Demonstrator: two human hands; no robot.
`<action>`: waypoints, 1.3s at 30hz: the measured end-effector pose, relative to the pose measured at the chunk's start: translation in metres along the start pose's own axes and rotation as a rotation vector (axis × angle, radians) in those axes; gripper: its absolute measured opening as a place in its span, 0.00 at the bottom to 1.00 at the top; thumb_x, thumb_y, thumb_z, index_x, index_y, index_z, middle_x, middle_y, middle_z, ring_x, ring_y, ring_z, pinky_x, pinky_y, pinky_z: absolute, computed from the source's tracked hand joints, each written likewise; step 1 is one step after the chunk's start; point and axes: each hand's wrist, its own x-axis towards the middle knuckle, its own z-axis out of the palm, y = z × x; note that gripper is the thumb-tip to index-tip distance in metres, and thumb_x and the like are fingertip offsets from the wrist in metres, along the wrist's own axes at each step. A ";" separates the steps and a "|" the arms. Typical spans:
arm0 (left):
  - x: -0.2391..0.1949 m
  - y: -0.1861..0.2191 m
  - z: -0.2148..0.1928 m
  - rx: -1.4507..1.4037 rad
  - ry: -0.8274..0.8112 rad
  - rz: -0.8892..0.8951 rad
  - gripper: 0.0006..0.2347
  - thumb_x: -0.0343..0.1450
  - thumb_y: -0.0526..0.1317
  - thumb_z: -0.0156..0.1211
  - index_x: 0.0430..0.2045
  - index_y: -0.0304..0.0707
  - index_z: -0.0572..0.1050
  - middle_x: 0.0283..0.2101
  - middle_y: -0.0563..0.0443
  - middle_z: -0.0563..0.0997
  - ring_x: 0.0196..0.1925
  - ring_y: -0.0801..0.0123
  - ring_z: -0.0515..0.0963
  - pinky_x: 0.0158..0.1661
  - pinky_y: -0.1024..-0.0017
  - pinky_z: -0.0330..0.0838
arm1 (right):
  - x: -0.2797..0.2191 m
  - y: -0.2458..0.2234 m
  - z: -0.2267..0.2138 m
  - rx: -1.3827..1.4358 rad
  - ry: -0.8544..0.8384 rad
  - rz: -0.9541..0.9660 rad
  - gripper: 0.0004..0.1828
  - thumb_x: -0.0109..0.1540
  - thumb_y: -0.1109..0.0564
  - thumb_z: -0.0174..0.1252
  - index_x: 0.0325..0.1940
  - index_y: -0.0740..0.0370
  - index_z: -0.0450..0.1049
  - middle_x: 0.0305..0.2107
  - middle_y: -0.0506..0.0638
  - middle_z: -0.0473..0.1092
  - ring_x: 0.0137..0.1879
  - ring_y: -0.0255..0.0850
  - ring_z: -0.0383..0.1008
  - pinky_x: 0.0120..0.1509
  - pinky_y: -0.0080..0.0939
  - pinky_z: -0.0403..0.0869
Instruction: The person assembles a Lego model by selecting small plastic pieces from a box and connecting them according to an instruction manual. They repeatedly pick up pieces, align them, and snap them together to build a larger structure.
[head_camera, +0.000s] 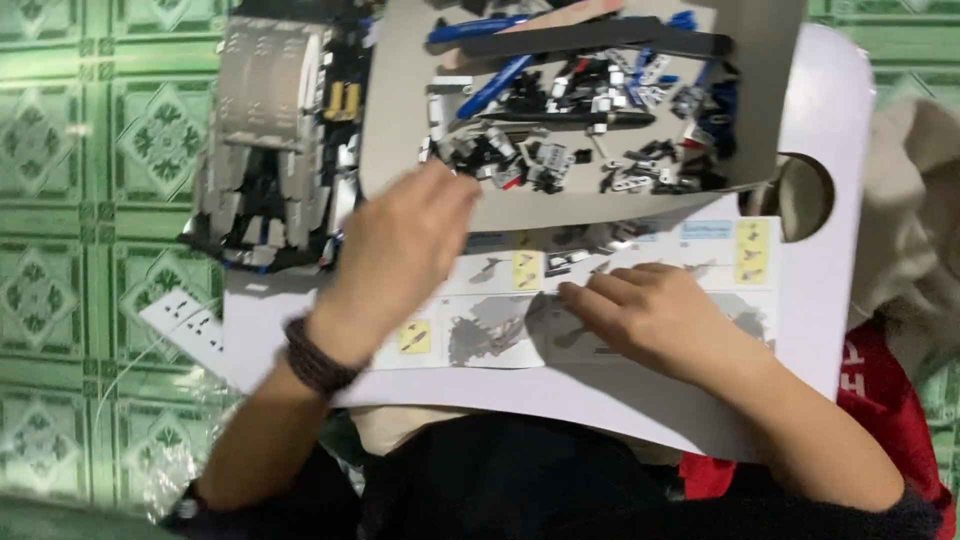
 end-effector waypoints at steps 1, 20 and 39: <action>0.008 -0.014 0.006 -0.186 -0.035 -0.079 0.06 0.70 0.30 0.51 0.35 0.32 0.76 0.31 0.41 0.75 0.33 0.51 0.80 0.30 0.65 0.77 | -0.001 0.003 0.005 0.045 0.008 -0.015 0.06 0.58 0.64 0.56 0.38 0.62 0.76 0.19 0.51 0.74 0.26 0.44 0.77 0.29 0.40 0.75; 0.125 -0.009 0.019 -0.303 -0.412 0.149 0.10 0.63 0.24 0.55 0.35 0.31 0.78 0.29 0.38 0.77 0.31 0.47 0.80 0.29 0.55 0.75 | 0.008 0.019 0.007 0.036 -0.024 -0.062 0.06 0.61 0.61 0.52 0.29 0.57 0.71 0.21 0.47 0.70 0.30 0.44 0.76 0.31 0.39 0.72; 0.176 -0.004 0.079 -0.146 -0.234 0.369 0.10 0.63 0.30 0.57 0.36 0.36 0.76 0.39 0.42 0.74 0.39 0.54 0.75 0.37 0.64 0.71 | 0.004 0.025 0.012 0.099 0.053 -0.100 0.07 0.59 0.60 0.53 0.40 0.64 0.72 0.24 0.50 0.68 0.29 0.43 0.72 0.33 0.40 0.71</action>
